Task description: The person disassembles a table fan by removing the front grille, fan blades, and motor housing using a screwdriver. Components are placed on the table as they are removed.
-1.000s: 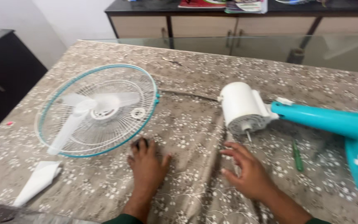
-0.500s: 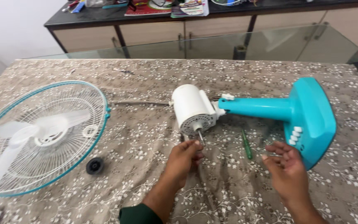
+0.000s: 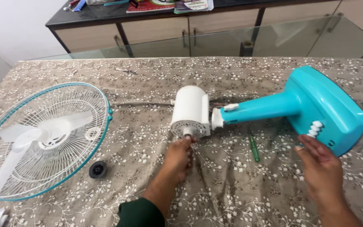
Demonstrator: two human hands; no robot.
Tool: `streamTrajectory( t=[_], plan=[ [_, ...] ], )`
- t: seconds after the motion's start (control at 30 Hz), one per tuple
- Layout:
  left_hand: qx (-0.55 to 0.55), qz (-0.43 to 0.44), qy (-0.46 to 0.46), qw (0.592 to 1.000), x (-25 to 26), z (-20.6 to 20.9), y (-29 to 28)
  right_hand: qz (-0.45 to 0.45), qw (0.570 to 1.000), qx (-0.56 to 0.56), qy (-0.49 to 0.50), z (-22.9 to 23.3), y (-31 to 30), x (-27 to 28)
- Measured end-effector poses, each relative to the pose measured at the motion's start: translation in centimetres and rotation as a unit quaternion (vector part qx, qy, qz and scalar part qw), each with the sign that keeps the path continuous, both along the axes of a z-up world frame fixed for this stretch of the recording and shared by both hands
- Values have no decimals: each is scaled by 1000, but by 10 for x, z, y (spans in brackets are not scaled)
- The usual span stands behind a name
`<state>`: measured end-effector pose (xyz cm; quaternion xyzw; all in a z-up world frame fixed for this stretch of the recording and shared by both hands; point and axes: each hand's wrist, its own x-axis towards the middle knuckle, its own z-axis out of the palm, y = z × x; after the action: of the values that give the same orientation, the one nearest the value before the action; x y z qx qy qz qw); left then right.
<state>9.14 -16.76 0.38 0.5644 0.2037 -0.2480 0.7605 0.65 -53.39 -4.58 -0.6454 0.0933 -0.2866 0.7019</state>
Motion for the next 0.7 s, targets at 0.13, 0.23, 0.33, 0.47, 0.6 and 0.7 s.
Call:
streamTrajectory(
  t=[0.13, 0.23, 0.33, 0.47, 0.6, 0.7],
  plan=[
    [-5, -31, -100, 995, -7, -13, 4, -62, 982, -136, 116, -13, 5, 8],
    [-12, -26, -121, 992, -11, -22, 2, -61, 907, -316, 270, -6, 28, 13],
    [14, -34, -179, 983, -15, -31, -1, 0, 811, -442, 384, 8, 60, 21],
    [30, -28, -203, 978, -20, -38, -4, 25, 726, -544, 420, 25, 87, 34],
    [19, -22, -210, 977, -19, -42, -6, 15, 711, -557, 428, 25, 93, 39],
    [24, -31, -219, 975, -22, -40, -4, 4, 744, -549, 382, 22, 93, 33]
  ],
)
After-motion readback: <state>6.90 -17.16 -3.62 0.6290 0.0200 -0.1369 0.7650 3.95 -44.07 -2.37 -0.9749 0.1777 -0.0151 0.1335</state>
